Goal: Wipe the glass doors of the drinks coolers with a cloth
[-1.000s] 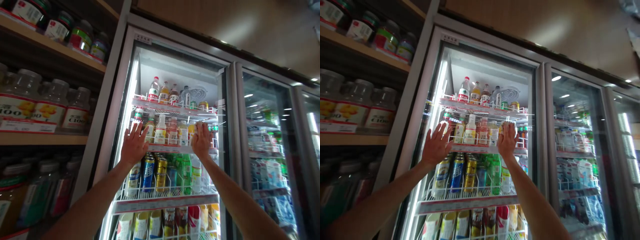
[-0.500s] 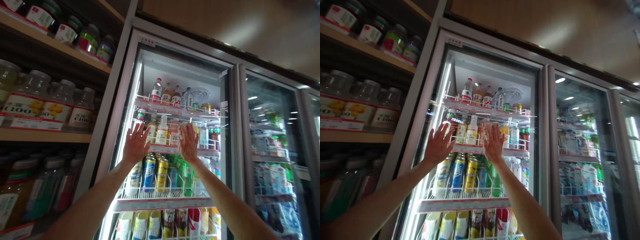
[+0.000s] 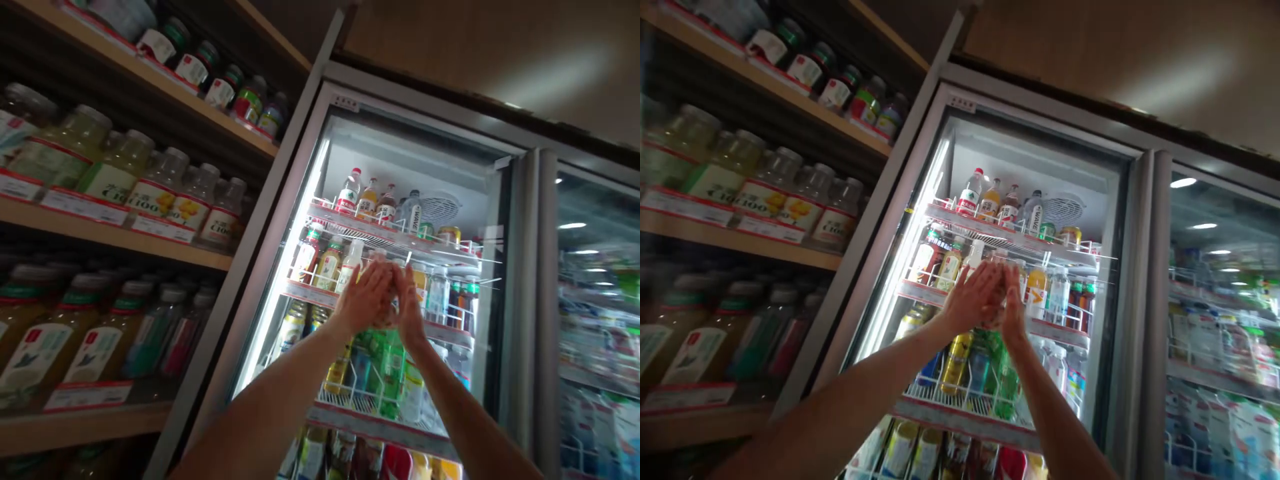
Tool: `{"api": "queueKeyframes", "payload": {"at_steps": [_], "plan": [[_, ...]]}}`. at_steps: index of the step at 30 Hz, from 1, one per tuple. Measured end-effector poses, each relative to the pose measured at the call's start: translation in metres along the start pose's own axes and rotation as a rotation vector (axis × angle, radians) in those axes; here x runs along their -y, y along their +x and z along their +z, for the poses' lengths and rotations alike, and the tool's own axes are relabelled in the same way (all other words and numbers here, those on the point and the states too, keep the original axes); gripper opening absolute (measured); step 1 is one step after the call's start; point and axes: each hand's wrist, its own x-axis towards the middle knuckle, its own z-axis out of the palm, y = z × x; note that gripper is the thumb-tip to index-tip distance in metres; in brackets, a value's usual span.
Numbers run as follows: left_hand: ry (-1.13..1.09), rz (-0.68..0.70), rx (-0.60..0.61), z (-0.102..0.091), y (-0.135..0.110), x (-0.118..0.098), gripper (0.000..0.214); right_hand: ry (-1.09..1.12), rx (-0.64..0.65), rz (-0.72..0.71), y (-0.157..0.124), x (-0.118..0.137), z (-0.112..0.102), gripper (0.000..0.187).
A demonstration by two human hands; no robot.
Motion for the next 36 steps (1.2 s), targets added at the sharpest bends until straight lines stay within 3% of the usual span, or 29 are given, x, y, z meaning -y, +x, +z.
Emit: {"api": "queueKeyframes", "payload": {"at_steps": [3, 5, 8, 11, 13, 14, 16, 18, 20, 21, 23, 24, 26, 29, 31, 33, 35, 36], "plan": [[0.024, 0.12, -0.011, 0.013, 0.01, -0.009, 0.046, -0.098, -0.208, 0.171, -0.002, -0.027, -0.027, 0.054], [0.035, 0.16, -0.025, 0.012, 0.01, 0.005, 0.04, -0.289, -0.249, 0.202, -0.005, -0.046, -0.04, 0.056], [0.06, 0.078, -0.057, -0.006, 0.004, 0.058, 0.035, -0.556, -0.154, 0.176, -0.012, -0.065, -0.049, 0.058], [0.095, -0.17, -0.15, -0.028, -0.001, 0.119, 0.036, -0.629, -0.125, 0.194, -0.016, -0.069, -0.049, 0.059], [0.109, -0.267, -0.182, -0.032, -0.004, 0.131, 0.039, -0.639, -0.128, 0.213, -0.016, -0.067, -0.048, 0.059], [0.114, -0.309, -0.209, -0.029, -0.005, 0.125, 0.04, -0.64, -0.126, 0.214, -0.016, -0.066, -0.047, 0.059], [0.097, -0.31, -0.242, -0.017, -0.007, 0.092, 0.049, -0.638, -0.129, 0.2, -0.016, -0.066, -0.048, 0.058], [0.06, -0.181, -0.212, -0.001, -0.009, 0.051, 0.058, -0.627, -0.125, 0.182, -0.017, -0.067, -0.048, 0.057], [0.045, -0.012, -0.143, 0.008, -0.009, 0.026, 0.05, -0.615, -0.122, 0.177, -0.017, -0.069, -0.049, 0.055], [0.043, 0.06, -0.106, 0.008, -0.008, 0.024, 0.045, -0.612, -0.126, 0.174, -0.018, -0.069, -0.049, 0.054], [0.054, 0.098, -0.062, 0.0, -0.001, 0.039, 0.041, -0.614, -0.138, 0.165, -0.018, -0.07, -0.049, 0.053], [0.066, 0.062, -0.058, -0.005, 0.004, 0.053, 0.04, -0.617, -0.142, 0.164, -0.018, -0.071, -0.049, 0.052], [0.108, -0.177, -0.099, -0.016, 0.011, 0.08, 0.043, -0.62, -0.139, 0.17, -0.018, -0.071, -0.048, 0.052], [0.126, -0.324, -0.121, -0.016, 0.011, 0.085, 0.046, -0.608, -0.13, 0.182, -0.019, -0.071, -0.049, 0.052], [0.096, -0.178, -0.067, -0.01, 0.003, 0.067, 0.044, -0.598, -0.126, 0.19, -0.019, -0.071, -0.05, 0.053], [0.049, 0.098, 0.023, -0.006, -0.004, 0.05, 0.041, -0.598, -0.126, 0.197, -0.019, -0.071, -0.05, 0.053], [0.019, 0.287, 0.08, -0.007, -0.005, 0.05, 0.039, -0.611, -0.14, 0.191, -0.019, -0.071, -0.05, 0.054], [0.019, 0.287, 0.076, -0.01, -0.002, 0.056, 0.039, -0.617, -0.148, 0.185, -0.019, -0.071, -0.05, 0.054]]}}
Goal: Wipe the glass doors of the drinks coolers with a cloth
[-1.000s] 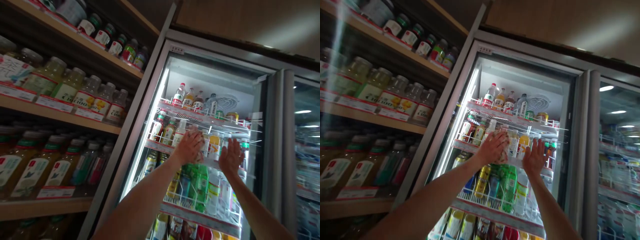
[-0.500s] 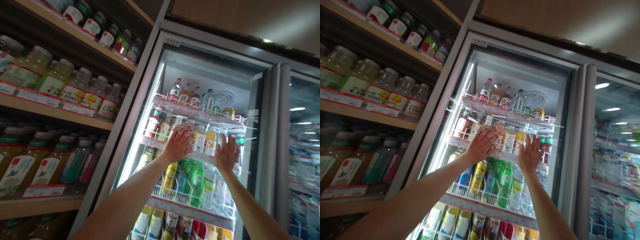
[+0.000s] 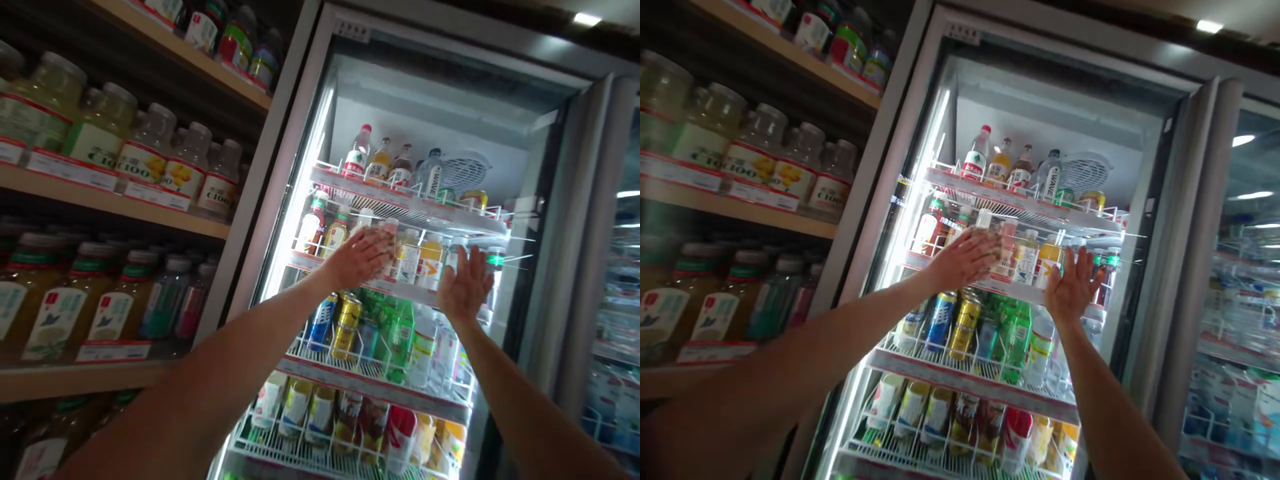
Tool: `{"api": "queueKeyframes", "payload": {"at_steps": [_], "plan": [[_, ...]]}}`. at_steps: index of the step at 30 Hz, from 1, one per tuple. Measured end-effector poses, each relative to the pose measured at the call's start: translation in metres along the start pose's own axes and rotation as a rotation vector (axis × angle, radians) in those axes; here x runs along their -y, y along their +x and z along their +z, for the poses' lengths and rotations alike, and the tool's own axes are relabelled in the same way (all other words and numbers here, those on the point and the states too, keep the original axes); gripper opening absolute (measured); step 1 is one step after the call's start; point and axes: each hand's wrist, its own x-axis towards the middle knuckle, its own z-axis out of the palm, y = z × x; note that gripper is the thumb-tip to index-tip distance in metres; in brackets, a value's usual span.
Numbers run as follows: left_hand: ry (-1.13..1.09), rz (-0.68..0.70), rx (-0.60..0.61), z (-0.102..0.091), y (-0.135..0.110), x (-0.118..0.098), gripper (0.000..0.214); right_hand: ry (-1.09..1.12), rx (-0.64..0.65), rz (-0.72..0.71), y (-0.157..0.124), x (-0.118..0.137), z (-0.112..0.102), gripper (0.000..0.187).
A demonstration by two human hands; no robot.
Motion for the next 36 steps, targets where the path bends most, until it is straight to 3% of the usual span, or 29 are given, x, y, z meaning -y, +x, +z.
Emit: {"api": "queueKeyframes", "payload": {"at_steps": [3, 5, 7, 10, 11, 13, 16, 17, 18, 21, 23, 24, 27, 29, 30, 34, 36], "plan": [[0.042, -0.28, -0.094, -0.007, 0.0, 0.024, 0.043, -0.011, -0.002, -0.011, 0.0, 0.0, 0.0, 0.054], [0.057, -0.383, -0.123, -0.006, -0.001, 0.025, 0.045, -0.014, 0.004, -0.009, 0.001, 0.0, 0.0, 0.054], [0.037, -0.215, -0.073, -0.001, -0.004, 0.01, 0.044, -0.011, 0.012, -0.003, 0.001, 0.001, 0.0, 0.054], [-0.011, 0.199, 0.028, 0.004, -0.006, -0.008, 0.042, 0.001, 0.026, 0.009, 0.0, 0.001, -0.001, 0.053], [-0.016, 0.233, 0.034, 0.002, -0.005, -0.007, 0.041, 0.002, 0.028, 0.012, 0.0, 0.001, -0.001, 0.053], [0.002, 0.055, -0.014, -0.003, -0.002, 0.006, 0.042, 0.001, 0.026, 0.017, 0.0, 0.001, -0.001, 0.053], [0.062, -0.401, -0.122, -0.007, 0.004, 0.021, 0.045, -0.003, 0.031, 0.014, 0.0, 0.001, -0.001, 0.054], [0.068, -0.453, -0.129, -0.005, 0.005, 0.018, 0.046, -0.003, 0.036, 0.019, 0.0, 0.001, -0.001, 0.054], [0.061, -0.418, -0.114, -0.001, 0.007, 0.011, 0.046, -0.003, 0.044, 0.025, 0.0, 0.002, -0.002, 0.055], [-0.02, 0.009, 0.002, 0.011, 0.008, -0.019, 0.044, -0.007, 0.072, 0.054, 0.001, 0.005, -0.004, 0.054], [-0.059, 0.153, 0.04, 0.012, 0.008, -0.025, 0.043, -0.011, 0.085, 0.062, 0.002, 0.006, -0.005, 0.055], [-0.06, 0.109, 0.026, 0.01, 0.008, -0.022, 0.043, -0.014, 0.087, 0.062, 0.002, 0.006, -0.005, 0.055], [-0.018, -0.262, -0.089, 0.003, 0.009, -0.002, 0.045, -0.024, 0.08, 0.05, 0.002, 0.007, -0.005, 0.056], [0.002, -0.368, -0.116, 0.003, 0.007, 0.0, 0.046, -0.028, 0.073, 0.047, 0.002, 0.008, -0.005, 0.055], [-0.003, -0.311, -0.096, 0.004, 0.004, -0.004, 0.045, -0.027, 0.075, 0.048, 0.002, 0.008, -0.006, 0.054], [-0.051, 0.166, 0.052, 0.005, -0.005, -0.022, 0.043, -0.013, 0.087, 0.055, 0.003, 0.009, -0.006, 0.053], [-0.014, 0.104, 0.037, -0.001, -0.008, -0.009, 0.045, -0.004, 0.079, 0.051, 0.003, 0.009, -0.006, 0.053]]}}
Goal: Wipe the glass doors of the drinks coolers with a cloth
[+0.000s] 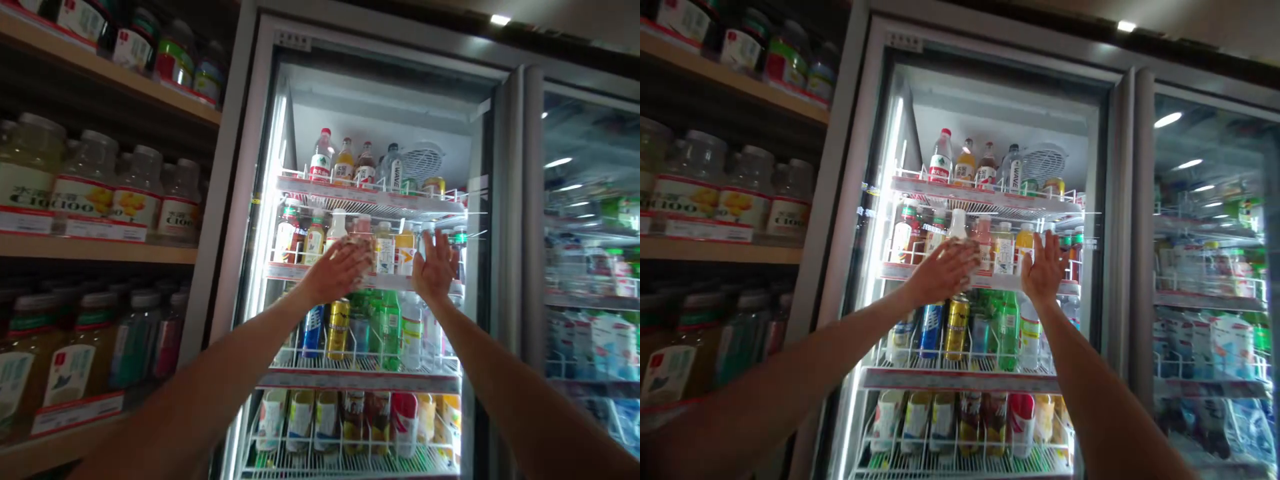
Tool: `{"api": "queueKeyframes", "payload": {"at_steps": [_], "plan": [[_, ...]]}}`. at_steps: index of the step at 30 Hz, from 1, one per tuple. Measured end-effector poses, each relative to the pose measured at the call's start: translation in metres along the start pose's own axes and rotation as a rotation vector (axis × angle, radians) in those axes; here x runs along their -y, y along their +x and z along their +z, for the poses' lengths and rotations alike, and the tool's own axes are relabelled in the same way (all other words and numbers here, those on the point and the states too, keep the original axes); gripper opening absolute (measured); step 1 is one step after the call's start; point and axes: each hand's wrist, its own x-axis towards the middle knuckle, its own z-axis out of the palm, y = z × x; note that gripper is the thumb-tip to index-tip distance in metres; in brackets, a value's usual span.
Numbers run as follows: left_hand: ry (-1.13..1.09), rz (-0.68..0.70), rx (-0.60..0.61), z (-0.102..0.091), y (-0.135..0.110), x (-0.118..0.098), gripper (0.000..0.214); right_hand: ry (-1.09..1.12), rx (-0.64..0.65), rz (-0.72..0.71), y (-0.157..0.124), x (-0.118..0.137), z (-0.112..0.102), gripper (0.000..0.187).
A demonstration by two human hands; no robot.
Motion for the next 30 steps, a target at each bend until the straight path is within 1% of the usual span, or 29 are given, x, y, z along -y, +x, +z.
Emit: {"api": "queueKeyframes", "payload": {"at_steps": [2, 3, 4, 5, 6, 7, 9, 10, 11, 12, 14, 15, 16, 17, 19, 20, 21, 22, 24, 25, 26, 27, 29, 30], "plan": [[0.074, -0.245, -0.086, -0.007, -0.004, 0.021, 0.045, 0.007, -0.002, -0.006, 0.0, 0.0, 0.0, 0.053], [0.103, -0.335, -0.123, -0.01, -0.007, 0.029, 0.045, 0.008, -0.003, -0.006, 0.0, 0.0, 0.0, 0.053], [0.122, -0.371, -0.144, -0.012, -0.009, 0.033, 0.046, 0.007, -0.003, -0.005, 0.0, 0.001, 0.0, 0.053], [0.132, -0.354, -0.155, -0.013, -0.01, 0.033, 0.046, 0.004, -0.003, -0.002, 0.0, 0.001, -0.001, 0.052], [0.127, -0.277, -0.148, -0.012, -0.012, 0.029, 0.046, 0.0, -0.001, 0.001, 0.0, 0.002, -0.001, 0.052], [0.113, -0.158, -0.124, -0.011, -0.013, 0.023, 0.045, -0.005, 0.0, 0.004, 0.0, 0.003, -0.002, 0.052], [0.076, 0.088, -0.039, -0.01, -0.014, 0.01, 0.045, -0.012, 0.0, 0.008, 0.0, 0.004, -0.003, 0.052], [0.066, 0.142, -0.004, -0.01, -0.014, 0.007, 0.044, -0.014, -0.002, 0.009, 0.0, 0.005, -0.003, 0.051], [0.068, 0.117, 0.009, -0.011, -0.013, 0.007, 0.044, -0.016, -0.006, 0.008, 0.0, 0.005, -0.003, 0.051], [0.081, 0.019, -0.009, -0.012, -0.012, 0.01, 0.044, -0.017, -0.011, 0.006, 0.0, 0.005, -0.003, 0.051], [0.116, -0.255, -0.102, -0.013, -0.011, 0.017, 0.045, -0.021, -0.019, 0.0, 0.0, 0.005, -0.003, 0.051], [0.125, -0.342, -0.14, -0.013, -0.01, 0.019, 0.046, -0.024, -0.021, -0.004, 0.0, 0.005, -0.002, 0.051], [0.124, -0.359, -0.155, -0.012, -0.01, 0.02, 0.047, -0.028, -0.023, -0.007, 0.0, 0.005, -0.002, 0.051], [0.113, -0.299, -0.143, -0.011, -0.009, 0.018, 0.047, -0.03, -0.022, -0.009, -0.001, 0.005, -0.002, 0.051], [0.08, -0.054, -0.075, -0.01, -0.01, 0.014, 0.046, -0.033, -0.024, -0.009, -0.001, 0.005, -0.001, 0.051], [0.072, 0.041, -0.05, -0.01, -0.011, 0.013, 0.045, -0.033, -0.026, -0.008, -0.001, 0.005, -0.001, 0.052], [0.078, 0.07, -0.048, -0.01, -0.011, 0.013, 0.045, -0.033, -0.029, -0.007, -0.001, 0.005, -0.001, 0.052], [0.096, 0.026, -0.072, -0.01, -0.012, 0.014, 0.044, -0.032, -0.033, -0.006, -0.001, 0.005, -0.001, 0.051], [0.148, -0.184, -0.153, -0.011, -0.014, 0.015, 0.045, -0.032, -0.039, -0.003, 0.0, 0.005, -0.001, 0.051], [0.164, -0.262, -0.18, -0.011, -0.015, 0.014, 0.046, -0.033, -0.04, 0.0, 0.0, 0.006, -0.001, 0.05], [0.165, -0.272, -0.186, -0.01, -0.016, 0.012, 0.047, -0.033, -0.041, 0.004, 0.0, 0.006, -0.001, 0.05], [0.15, -0.21, -0.165, -0.009, -0.017, 0.007, 0.048, -0.034, -0.042, 0.008, 0.0, 0.007, -0.001, 0.05], [0.096, 0.009, -0.083, -0.007, -0.019, -0.001, 0.048, -0.037, -0.039, 0.01, 0.0, 0.007, -0.002, 0.05], [0.072, 0.082, -0.049, -0.006, -0.02, -0.004, 0.047, -0.04, -0.036, 0.009, 0.0, 0.007, -0.002, 0.05]]}}
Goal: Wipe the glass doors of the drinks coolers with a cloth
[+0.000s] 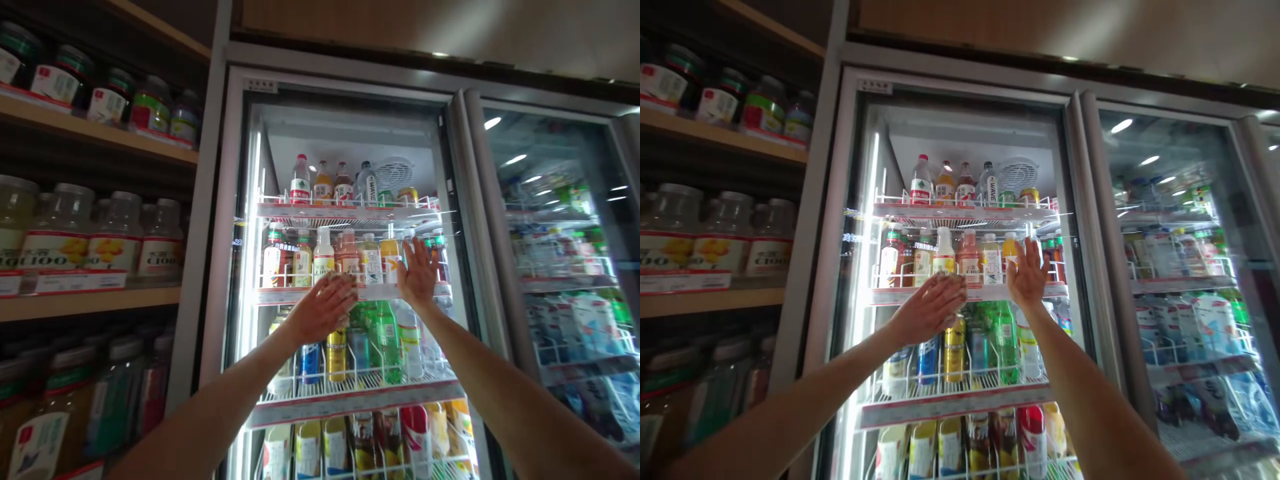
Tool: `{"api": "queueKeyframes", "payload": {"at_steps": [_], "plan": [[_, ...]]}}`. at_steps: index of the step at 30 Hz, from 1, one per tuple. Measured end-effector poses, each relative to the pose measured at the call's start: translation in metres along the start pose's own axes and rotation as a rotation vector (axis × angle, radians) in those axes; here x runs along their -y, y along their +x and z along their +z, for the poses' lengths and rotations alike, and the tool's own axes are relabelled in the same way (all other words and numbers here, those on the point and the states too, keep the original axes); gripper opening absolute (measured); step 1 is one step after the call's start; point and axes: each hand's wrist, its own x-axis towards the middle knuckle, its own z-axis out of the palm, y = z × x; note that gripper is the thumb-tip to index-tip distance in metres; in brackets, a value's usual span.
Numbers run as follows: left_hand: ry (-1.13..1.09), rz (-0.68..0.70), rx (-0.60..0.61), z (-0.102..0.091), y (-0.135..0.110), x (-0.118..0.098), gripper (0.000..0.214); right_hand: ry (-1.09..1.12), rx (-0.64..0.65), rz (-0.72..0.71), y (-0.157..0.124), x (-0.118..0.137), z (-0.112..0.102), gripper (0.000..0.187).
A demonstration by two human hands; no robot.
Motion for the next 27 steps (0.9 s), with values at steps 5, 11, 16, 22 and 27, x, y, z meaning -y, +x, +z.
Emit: {"api": "queueKeyframes", "payload": {"at_steps": [5, 11, 16, 22, 27], "plan": [[0.013, -0.363, -0.08, -0.001, 0.002, 0.006, 0.05, -0.008, 0.022, 0.005, 0.0, 0.0, -0.002, 0.05], [-0.028, 0.002, 0.028, -0.003, -0.003, -0.011, 0.045, 0.004, 0.064, 0.021, 0.002, 0.001, -0.005, 0.05], [0.05, -0.363, -0.084, -0.01, -0.022, 0.001, 0.05, 0.01, 0.086, 0.038, 0.002, 0.002, -0.006, 0.05], [-0.041, -0.031, 0.045, -0.019, -0.045, 0.001, 0.051, 0.006, 0.079, 0.03, 0.003, 0.002, -0.006, 0.05], [0.048, -0.341, -0.083, -0.022, -0.054, 0.008, 0.058, -0.012, 0.061, 0.021, 0.002, 0.001, -0.004, 0.049]]}}
